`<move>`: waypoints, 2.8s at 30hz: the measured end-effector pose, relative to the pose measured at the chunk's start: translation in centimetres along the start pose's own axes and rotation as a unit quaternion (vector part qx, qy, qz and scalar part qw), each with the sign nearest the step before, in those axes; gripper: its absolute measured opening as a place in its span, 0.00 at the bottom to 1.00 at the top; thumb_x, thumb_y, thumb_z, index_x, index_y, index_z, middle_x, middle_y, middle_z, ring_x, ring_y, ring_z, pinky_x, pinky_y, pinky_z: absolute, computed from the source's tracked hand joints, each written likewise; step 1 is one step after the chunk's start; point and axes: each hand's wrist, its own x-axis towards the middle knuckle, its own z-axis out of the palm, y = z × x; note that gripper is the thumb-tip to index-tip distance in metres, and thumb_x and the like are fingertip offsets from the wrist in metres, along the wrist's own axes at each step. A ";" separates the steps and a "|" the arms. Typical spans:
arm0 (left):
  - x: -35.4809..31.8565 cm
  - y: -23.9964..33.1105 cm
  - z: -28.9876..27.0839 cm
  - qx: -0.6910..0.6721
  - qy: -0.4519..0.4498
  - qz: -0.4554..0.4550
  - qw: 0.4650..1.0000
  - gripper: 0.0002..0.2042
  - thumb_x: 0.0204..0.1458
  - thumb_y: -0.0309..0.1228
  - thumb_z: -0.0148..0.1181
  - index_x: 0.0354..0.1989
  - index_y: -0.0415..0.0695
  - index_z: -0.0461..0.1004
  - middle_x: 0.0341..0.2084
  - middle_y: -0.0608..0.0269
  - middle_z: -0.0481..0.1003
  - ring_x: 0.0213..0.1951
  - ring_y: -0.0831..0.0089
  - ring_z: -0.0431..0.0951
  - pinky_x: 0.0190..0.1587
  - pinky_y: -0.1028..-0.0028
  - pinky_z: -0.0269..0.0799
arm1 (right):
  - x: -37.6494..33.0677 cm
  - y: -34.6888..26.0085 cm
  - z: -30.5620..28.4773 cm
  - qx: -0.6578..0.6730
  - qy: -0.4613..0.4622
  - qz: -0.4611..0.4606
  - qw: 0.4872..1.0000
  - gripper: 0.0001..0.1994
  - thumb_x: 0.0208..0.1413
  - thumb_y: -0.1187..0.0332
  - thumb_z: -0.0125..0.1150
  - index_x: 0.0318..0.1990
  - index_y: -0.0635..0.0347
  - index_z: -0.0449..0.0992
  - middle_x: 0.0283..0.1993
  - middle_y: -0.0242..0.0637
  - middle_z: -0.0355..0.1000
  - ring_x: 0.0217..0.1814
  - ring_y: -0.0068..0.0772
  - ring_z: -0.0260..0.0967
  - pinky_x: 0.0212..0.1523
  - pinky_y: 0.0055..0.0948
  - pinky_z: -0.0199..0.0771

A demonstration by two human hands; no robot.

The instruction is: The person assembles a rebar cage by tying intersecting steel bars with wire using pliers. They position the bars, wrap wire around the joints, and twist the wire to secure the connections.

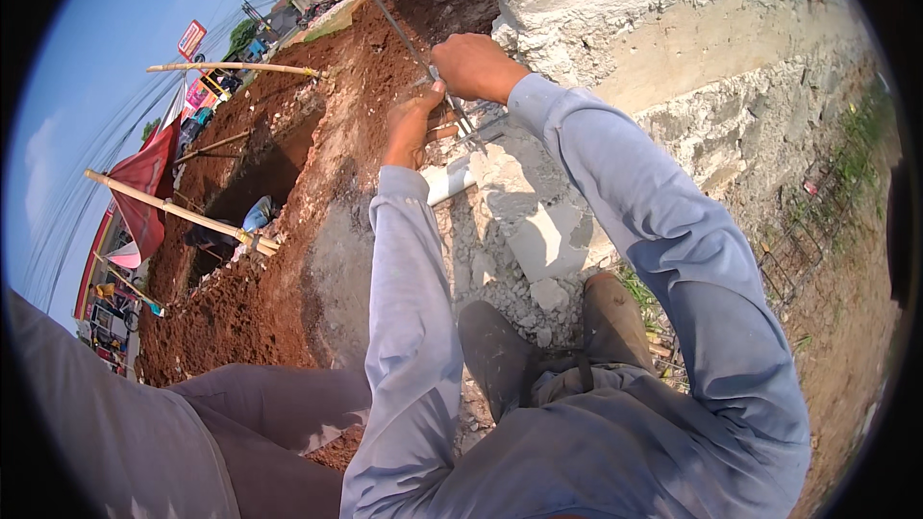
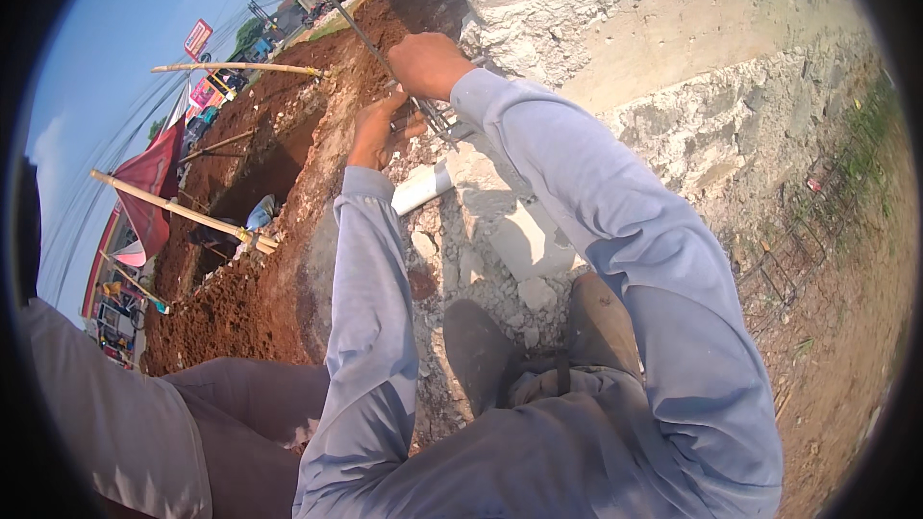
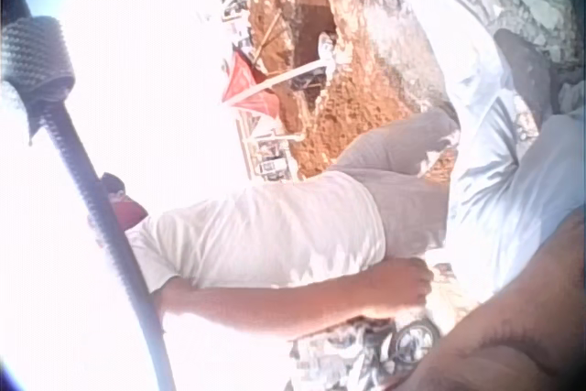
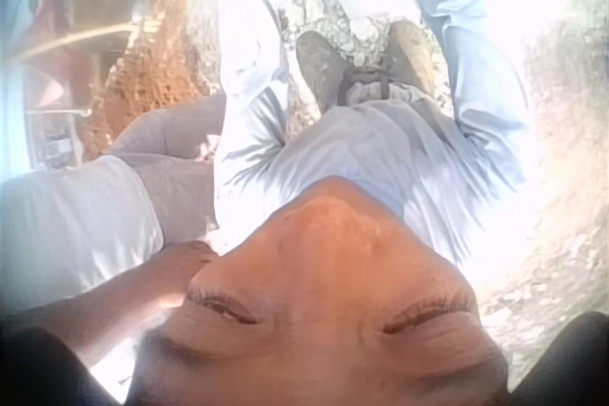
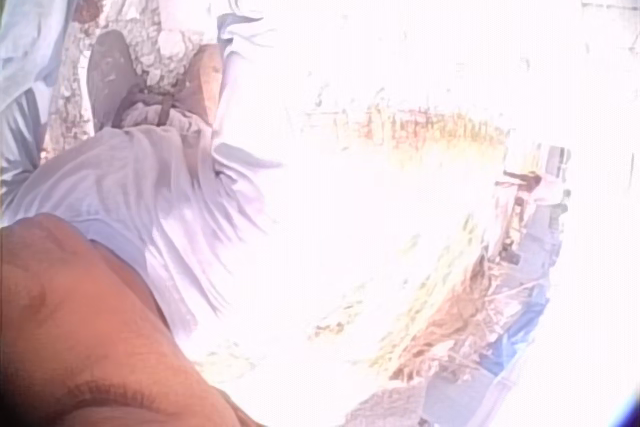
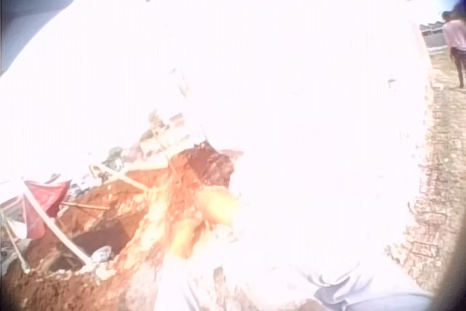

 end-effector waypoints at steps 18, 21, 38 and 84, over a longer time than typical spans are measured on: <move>0.4 0.0 -0.2 0.007 -0.016 -0.019 1.000 0.13 0.55 0.32 0.54 0.39 0.33 0.74 0.32 0.51 0.75 0.23 0.65 0.78 0.11 0.70 0.67 | -3.2 -3.3 4.1 -0.196 0.108 -0.004 0.975 0.22 0.41 0.54 0.70 0.33 0.65 0.77 0.28 0.39 0.75 0.31 0.38 0.77 0.21 0.42 0.73; 1.8 -1.5 -0.8 0.008 0.005 0.035 0.999 0.13 0.55 0.35 0.57 0.38 0.36 0.76 0.34 0.54 0.76 0.25 0.67 0.78 0.18 0.67 0.71 | -1.7 -4.9 3.9 -0.253 0.034 0.018 0.967 0.11 0.45 0.63 0.65 0.33 0.60 0.82 0.29 0.39 0.78 0.29 0.41 0.78 0.18 0.53 0.73; 2.2 -6.8 0.2 -0.218 -0.098 0.153 0.959 0.14 0.61 0.29 0.54 0.53 0.37 0.71 0.47 0.59 0.76 0.47 0.70 0.78 0.46 0.70 0.76 | 1.5 -5.0 2.5 -0.206 -0.111 0.014 0.972 0.13 0.46 0.62 0.67 0.39 0.57 0.84 0.40 0.37 0.81 0.40 0.40 0.81 0.34 0.42 0.82; 2.1 -7.5 2.7 -0.197 0.033 0.220 0.955 0.22 0.58 0.51 0.59 0.30 0.41 0.75 0.20 0.71 0.72 0.22 0.85 0.67 0.23 0.81 0.62 | -6.2 -1.8 7.9 0.429 0.139 0.087 0.888 0.14 0.54 0.66 0.61 0.44 0.66 0.80 0.32 0.46 0.79 0.34 0.37 0.80 0.38 0.32 0.77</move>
